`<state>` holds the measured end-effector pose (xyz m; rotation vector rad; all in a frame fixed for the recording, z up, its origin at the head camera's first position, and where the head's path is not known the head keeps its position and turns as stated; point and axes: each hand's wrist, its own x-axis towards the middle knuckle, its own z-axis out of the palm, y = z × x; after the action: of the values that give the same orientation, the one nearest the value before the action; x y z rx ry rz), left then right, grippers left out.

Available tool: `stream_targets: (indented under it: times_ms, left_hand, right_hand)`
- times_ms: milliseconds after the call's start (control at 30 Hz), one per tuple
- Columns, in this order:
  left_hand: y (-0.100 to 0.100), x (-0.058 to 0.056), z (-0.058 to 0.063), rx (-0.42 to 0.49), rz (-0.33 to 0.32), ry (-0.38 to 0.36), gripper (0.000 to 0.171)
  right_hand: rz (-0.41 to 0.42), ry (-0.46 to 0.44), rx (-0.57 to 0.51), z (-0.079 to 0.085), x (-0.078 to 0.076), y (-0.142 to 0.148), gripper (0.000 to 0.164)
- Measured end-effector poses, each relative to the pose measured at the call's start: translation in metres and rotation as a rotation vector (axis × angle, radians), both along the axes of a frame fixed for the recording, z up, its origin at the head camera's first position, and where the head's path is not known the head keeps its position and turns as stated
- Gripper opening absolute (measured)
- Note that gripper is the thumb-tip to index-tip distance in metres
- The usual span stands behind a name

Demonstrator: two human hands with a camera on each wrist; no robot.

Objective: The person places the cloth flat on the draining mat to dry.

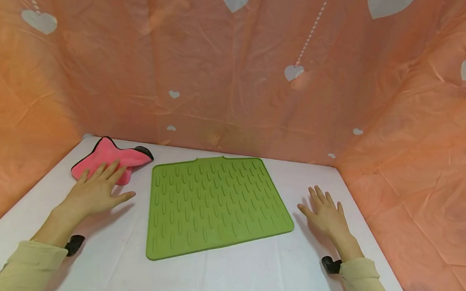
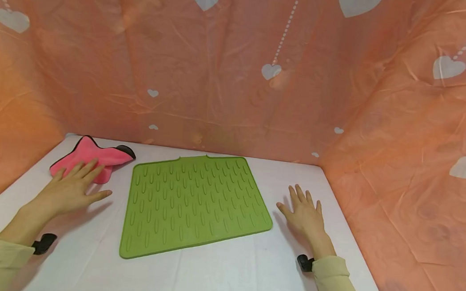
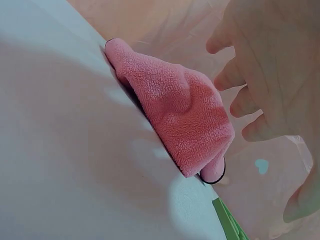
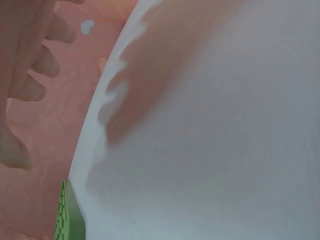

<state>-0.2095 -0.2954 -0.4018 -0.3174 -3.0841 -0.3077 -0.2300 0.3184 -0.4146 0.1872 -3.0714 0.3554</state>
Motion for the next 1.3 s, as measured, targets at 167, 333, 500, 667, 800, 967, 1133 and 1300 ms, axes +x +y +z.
stream_targets:
  times_ms: [167, 333, 500, 667, 800, 967, 1133, 1300]
  left_hand:
    - [0.000, 0.000, 0.000, -0.001, 0.000, 0.004, 0.102]
    - [-0.001, -0.002, 0.001, -0.008, -0.018, 0.030, 0.100]
    - [-0.005, -0.007, 0.003, -0.007, -0.035, 0.042, 0.096]
    - [-0.012, -0.015, 0.003, -0.021, -0.065, 0.086, 0.092]
    - [-0.016, -0.019, 0.004, -0.040, -0.091, 0.120, 0.088]
    - [-0.021, -0.027, 0.006, -0.103, -0.121, 0.120, 0.086]
    - [-0.025, -0.035, 0.008, -0.144, -0.140, 0.101, 0.085]
    - [-0.028, -0.040, 0.009, -0.172, -0.192, 0.124, 0.083]
  right_hand:
    - [0.010, 0.016, -0.009, -0.001, 0.001, -0.001, 0.085]
    - [0.017, 0.017, -0.015, 0.000, 0.002, -0.001, 0.085]
    - [0.032, 0.048, -0.022, 0.002, 0.002, -0.002, 0.084]
    - [0.073, 0.072, -0.047, 0.004, 0.001, -0.006, 0.083]
    - [0.125, 0.062, -0.081, 0.007, 0.001, -0.012, 0.081]
    - [0.217, 0.033, -0.117, 0.007, 0.004, -0.022, 0.079]
    - [0.304, -0.016, -0.126, 0.004, 0.006, -0.031, 0.081]
    - [0.375, -0.046, -0.098, -0.002, 0.010, -0.040, 0.082]
